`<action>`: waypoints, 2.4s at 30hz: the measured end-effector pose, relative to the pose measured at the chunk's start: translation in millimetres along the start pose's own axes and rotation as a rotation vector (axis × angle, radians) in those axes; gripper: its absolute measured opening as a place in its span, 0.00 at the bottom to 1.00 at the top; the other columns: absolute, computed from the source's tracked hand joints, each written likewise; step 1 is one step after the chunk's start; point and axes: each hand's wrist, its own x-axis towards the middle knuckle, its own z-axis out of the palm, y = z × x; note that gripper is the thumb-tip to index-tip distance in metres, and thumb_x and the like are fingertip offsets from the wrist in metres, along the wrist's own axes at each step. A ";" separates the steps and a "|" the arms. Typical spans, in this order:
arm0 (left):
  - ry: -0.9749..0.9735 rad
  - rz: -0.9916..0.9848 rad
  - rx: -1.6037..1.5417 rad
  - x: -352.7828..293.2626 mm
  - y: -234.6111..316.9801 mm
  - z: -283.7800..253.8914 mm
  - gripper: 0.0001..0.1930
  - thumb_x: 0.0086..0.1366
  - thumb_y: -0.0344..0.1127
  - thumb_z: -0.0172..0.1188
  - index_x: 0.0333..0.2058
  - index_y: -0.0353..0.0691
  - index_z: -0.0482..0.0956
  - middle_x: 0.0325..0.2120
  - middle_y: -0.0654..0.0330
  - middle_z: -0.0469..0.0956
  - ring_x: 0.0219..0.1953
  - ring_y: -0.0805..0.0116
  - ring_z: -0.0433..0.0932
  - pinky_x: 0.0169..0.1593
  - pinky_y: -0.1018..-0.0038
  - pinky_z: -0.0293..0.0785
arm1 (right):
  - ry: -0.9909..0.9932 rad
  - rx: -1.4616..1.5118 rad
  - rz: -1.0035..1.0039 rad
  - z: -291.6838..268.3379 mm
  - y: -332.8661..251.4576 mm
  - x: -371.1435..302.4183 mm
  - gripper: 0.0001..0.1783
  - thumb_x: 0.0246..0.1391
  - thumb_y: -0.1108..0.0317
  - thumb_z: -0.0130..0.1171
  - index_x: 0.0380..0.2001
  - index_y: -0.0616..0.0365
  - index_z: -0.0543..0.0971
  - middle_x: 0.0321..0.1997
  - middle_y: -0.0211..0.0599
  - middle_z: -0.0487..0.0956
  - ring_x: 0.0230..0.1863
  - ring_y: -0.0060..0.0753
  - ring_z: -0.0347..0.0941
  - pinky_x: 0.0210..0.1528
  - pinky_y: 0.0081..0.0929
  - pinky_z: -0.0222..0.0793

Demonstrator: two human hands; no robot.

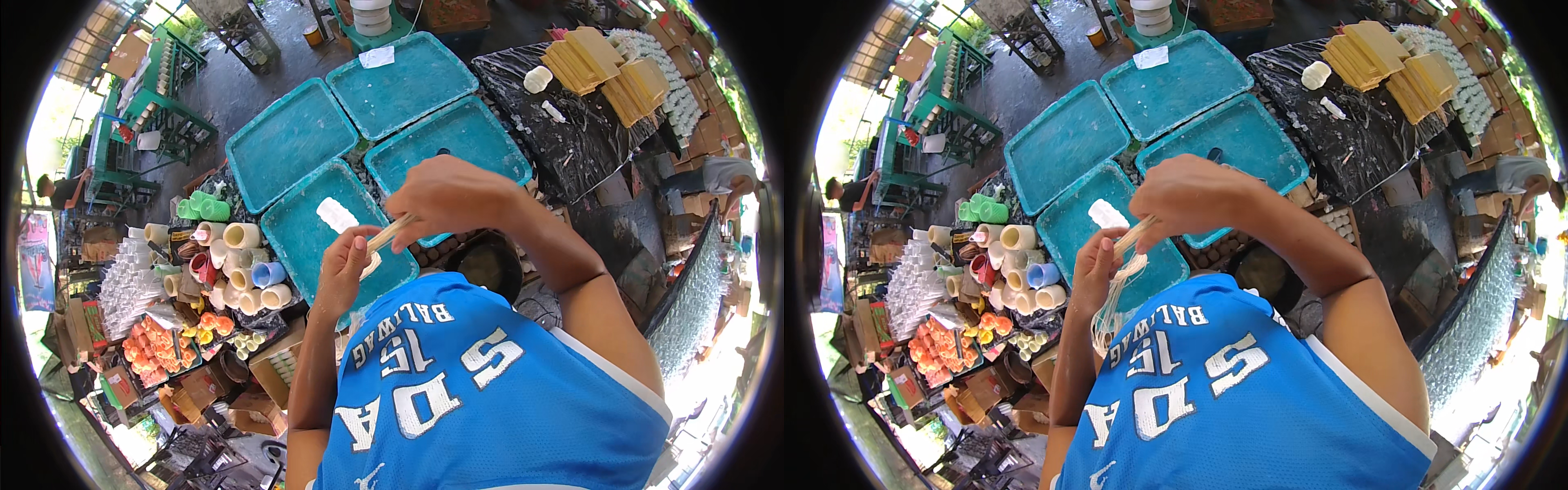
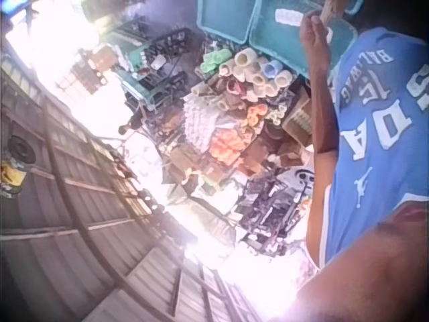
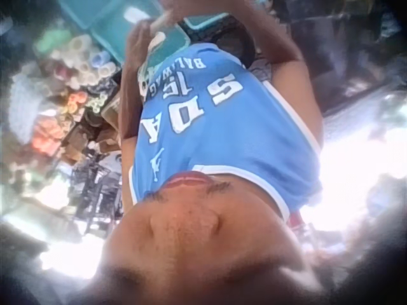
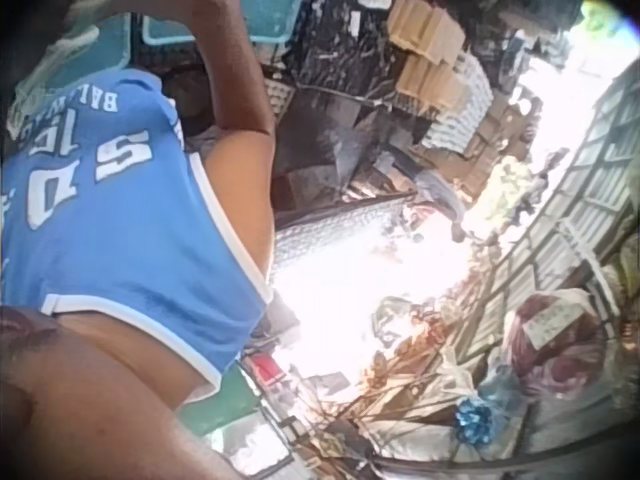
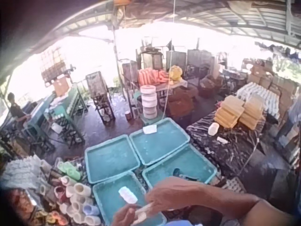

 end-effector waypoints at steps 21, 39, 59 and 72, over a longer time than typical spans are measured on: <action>0.188 0.239 -0.253 -31.3 43.5 19.6 0.17 0.84 0.41 0.48 0.46 0.33 0.79 0.21 0.71 0.66 0.23 0.85 0.59 0.27 0.80 0.53 | 0.592 0.752 0.150 27.0 -9.3 -22.8 0.20 0.64 0.58 0.71 0.52 0.58 0.81 0.41 0.29 0.82 0.35 0.15 0.76 0.36 0.17 0.71; 0.256 0.189 -0.291 -36.7 53.7 13.8 0.08 0.71 0.28 0.66 0.37 0.39 0.74 0.27 0.73 0.75 0.27 0.91 0.66 0.27 0.85 0.57 | 0.756 1.177 -0.003 60.7 -42.3 24.1 0.10 0.67 0.73 0.65 0.48 0.65 0.83 0.44 0.36 0.84 0.44 0.23 0.81 0.47 0.23 0.78; 0.396 0.325 -0.354 -33.9 44.1 8.4 0.14 0.84 0.40 0.47 0.45 0.37 0.77 0.24 0.71 0.69 0.21 0.86 0.59 0.25 0.82 0.51 | 0.301 1.395 -0.023 80.9 -40.7 25.4 0.13 0.71 0.66 0.63 0.50 0.65 0.81 0.45 0.31 0.84 0.48 0.14 0.76 0.51 0.21 0.71; 0.372 0.298 -0.277 -35.4 49.0 6.0 0.18 0.85 0.46 0.44 0.38 0.39 0.73 0.21 0.70 0.67 0.21 0.84 0.62 0.23 0.81 0.55 | 0.324 1.653 -0.096 88.8 -47.9 34.7 0.24 0.65 0.63 0.69 0.56 0.64 0.73 0.46 0.35 0.83 0.47 0.18 0.77 0.50 0.21 0.72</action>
